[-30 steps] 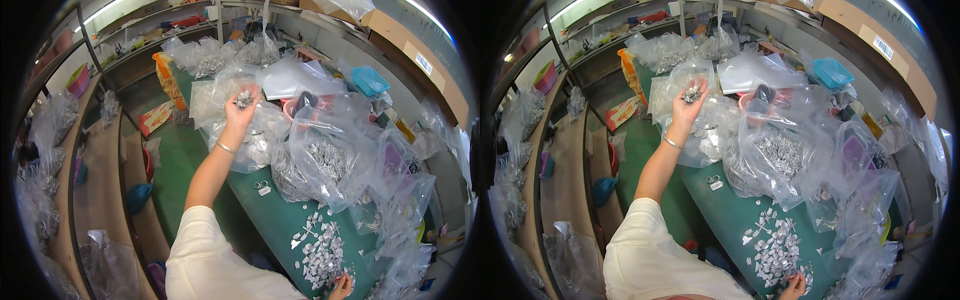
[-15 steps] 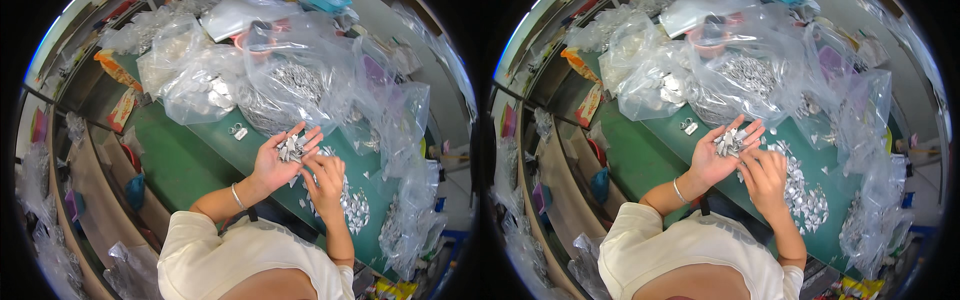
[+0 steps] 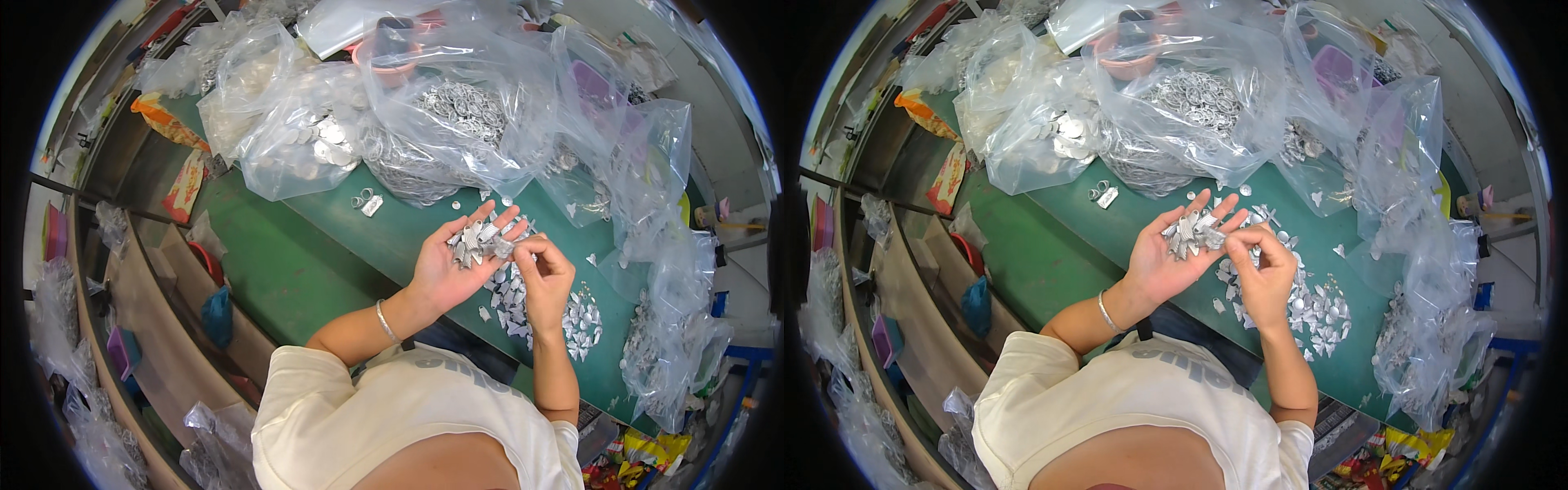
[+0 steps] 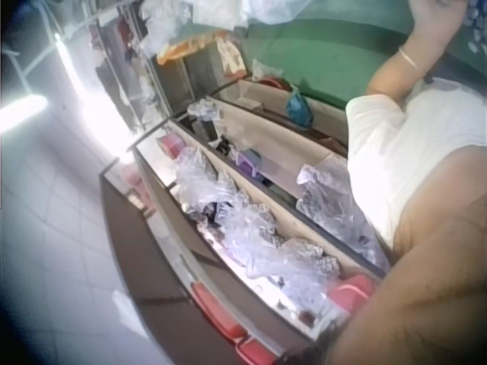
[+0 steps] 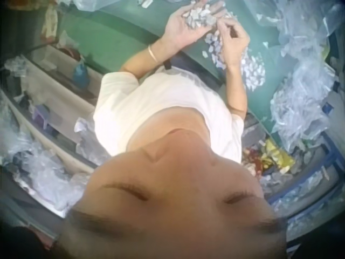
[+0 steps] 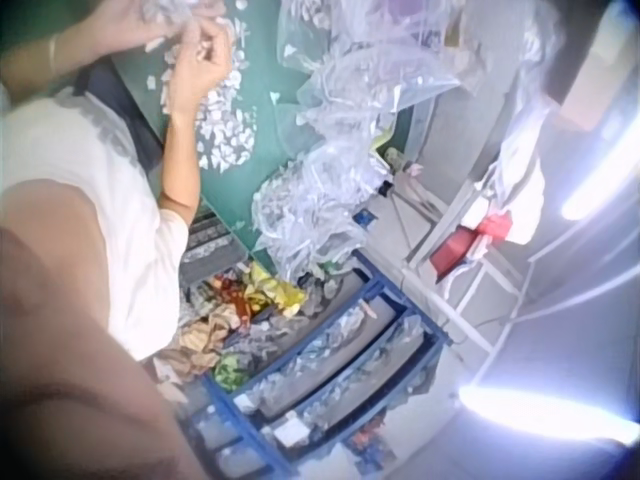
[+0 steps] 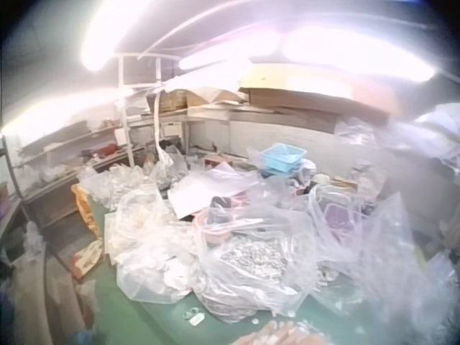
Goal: The person sorts small metal components, including star-shaped and cross-shaped pieces, by hand on a green workbench, occasionally picking them from plastic bags and placing them into piles or other bags.
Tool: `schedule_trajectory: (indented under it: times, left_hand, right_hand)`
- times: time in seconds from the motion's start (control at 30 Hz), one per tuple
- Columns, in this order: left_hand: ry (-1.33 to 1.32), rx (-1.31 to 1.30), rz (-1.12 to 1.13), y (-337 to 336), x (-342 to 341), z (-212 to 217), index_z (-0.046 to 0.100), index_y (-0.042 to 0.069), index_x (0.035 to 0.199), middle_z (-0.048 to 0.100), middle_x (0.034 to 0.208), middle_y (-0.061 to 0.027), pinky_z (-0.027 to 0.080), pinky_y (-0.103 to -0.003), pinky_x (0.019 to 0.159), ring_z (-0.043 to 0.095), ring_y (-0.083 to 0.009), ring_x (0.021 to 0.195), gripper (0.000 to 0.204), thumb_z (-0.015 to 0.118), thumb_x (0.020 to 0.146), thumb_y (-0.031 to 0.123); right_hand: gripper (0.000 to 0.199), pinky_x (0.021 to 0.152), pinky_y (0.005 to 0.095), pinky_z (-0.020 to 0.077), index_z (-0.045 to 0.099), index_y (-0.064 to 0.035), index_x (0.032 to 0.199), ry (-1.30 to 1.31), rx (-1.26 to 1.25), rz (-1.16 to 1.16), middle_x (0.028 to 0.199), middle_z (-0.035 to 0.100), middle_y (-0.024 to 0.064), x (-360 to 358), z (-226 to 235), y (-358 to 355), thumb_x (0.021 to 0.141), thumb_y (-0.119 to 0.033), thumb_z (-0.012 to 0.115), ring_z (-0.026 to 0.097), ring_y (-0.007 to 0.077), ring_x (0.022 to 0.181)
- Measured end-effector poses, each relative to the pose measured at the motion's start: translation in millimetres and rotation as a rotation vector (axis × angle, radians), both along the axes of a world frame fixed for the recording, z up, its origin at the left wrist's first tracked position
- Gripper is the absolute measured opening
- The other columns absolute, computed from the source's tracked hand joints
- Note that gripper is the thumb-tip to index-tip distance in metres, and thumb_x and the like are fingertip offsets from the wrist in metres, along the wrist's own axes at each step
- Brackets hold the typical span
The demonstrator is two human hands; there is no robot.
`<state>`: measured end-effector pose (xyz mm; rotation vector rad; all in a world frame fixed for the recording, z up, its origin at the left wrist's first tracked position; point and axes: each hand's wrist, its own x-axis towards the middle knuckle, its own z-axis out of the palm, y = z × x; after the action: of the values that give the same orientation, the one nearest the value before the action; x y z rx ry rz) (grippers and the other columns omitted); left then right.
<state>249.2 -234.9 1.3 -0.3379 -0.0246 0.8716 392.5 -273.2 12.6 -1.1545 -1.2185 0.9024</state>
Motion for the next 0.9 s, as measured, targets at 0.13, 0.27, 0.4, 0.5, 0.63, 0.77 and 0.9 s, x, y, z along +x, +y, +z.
schedule_trajectory:
  times: [0.13, 0.27, 0.4, 0.5, 0.63, 0.77, 0.9]
  left_hand:
    - [0.025, 0.045, 0.008, 1, 1, -4, 0.043, 0.003, 0.128, 0.028, 0.145, -0.0178, 0.021, -0.046, 0.111, 0.025, -0.0339, 0.135, 0.037, 0.037, 0.093, 0.015]
    - [0.069, 0.083, 0.020, 5, 0, -10, 0.042, 0.003, 0.129, 0.028, 0.146, -0.0168, 0.020, -0.044, 0.112, 0.025, -0.0329, 0.135, 0.038, 0.038, 0.093, 0.012]
    - [0.300, 0.208, 0.095, 5, -9, -24, 0.039, 0.003, 0.132, 0.027, 0.146, -0.0139, 0.020, -0.045, 0.113, 0.022, -0.0321, 0.136, 0.040, 0.041, 0.092, 0.007]
    - [0.270, 0.172, 0.108, 4, -10, -26, 0.032, 0.004, 0.137, 0.026, 0.147, -0.0126, 0.019, -0.046, 0.113, 0.022, -0.0316, 0.137, 0.051, 0.042, 0.087, 0.001]
    - [0.225, 0.216, 0.113, 6, -14, -24, 0.030, 0.002, 0.139, 0.025, 0.148, -0.0131, 0.019, -0.046, 0.113, 0.021, -0.0318, 0.137, 0.053, 0.038, 0.086, 0.004]
    - [0.183, 0.181, 0.148, 10, -17, -22, 0.032, 0.000, 0.138, 0.027, 0.147, -0.0131, 0.021, -0.044, 0.112, 0.024, -0.0296, 0.136, 0.047, 0.035, 0.094, 0.017]
    - [0.143, 0.117, 0.138, 11, -12, -23, 0.028, 0.003, 0.140, 0.022, 0.149, -0.0137, 0.020, -0.047, 0.112, 0.022, -0.0310, 0.137, 0.052, 0.035, 0.096, 0.030]
  right_hand:
    - [0.012, 0.066, 0.0230, 0.0422, 0.061, 0.0006, 0.084, 0.346, -0.188, 0.016, 0.075, 0.062, 0.0052, 6, 1, 3, 0.088, -0.011, 0.060, 0.055, 0.0098, 0.069]
    - [0.013, 0.062, 0.0239, 0.0427, 0.059, 0.0003, 0.087, 0.445, -0.235, 0.064, 0.075, 0.063, 0.0074, 24, -5, 19, 0.091, -0.012, 0.057, 0.055, 0.0106, 0.063]
    - [0.018, 0.059, 0.0229, 0.0421, 0.060, 0.0005, 0.083, -0.115, 0.249, -0.319, 0.073, 0.060, 0.0037, 48, 39, 99, 0.090, -0.016, 0.058, 0.053, 0.0085, 0.062]
    - [0.022, 0.064, 0.0283, 0.0467, 0.063, 0.0019, 0.087, -0.457, 0.465, -0.625, 0.079, 0.066, 0.0101, 82, 62, 185, 0.087, -0.020, 0.061, 0.060, 0.0155, 0.067]
    - [0.026, 0.071, 0.0379, 0.0476, 0.065, 0.0002, 0.094, -0.834, 0.362, -0.695, 0.086, 0.067, 0.0145, 123, 59, 224, 0.086, -0.024, 0.059, 0.062, 0.0280, 0.074]
    - [0.021, 0.071, 0.0337, 0.0457, 0.063, -0.0013, 0.100, -0.667, 0.421, -0.385, 0.090, 0.065, 0.0107, 75, 43, 165, 0.086, -0.015, 0.058, 0.061, 0.0227, 0.082]
    - [0.029, 0.087, 0.0373, 0.0437, 0.060, -0.0017, 0.104, -0.706, 0.434, 0.120, 0.107, 0.062, 0.0116, 21, 17, 68, 0.075, -0.004, 0.064, 0.058, 0.0284, 0.099]
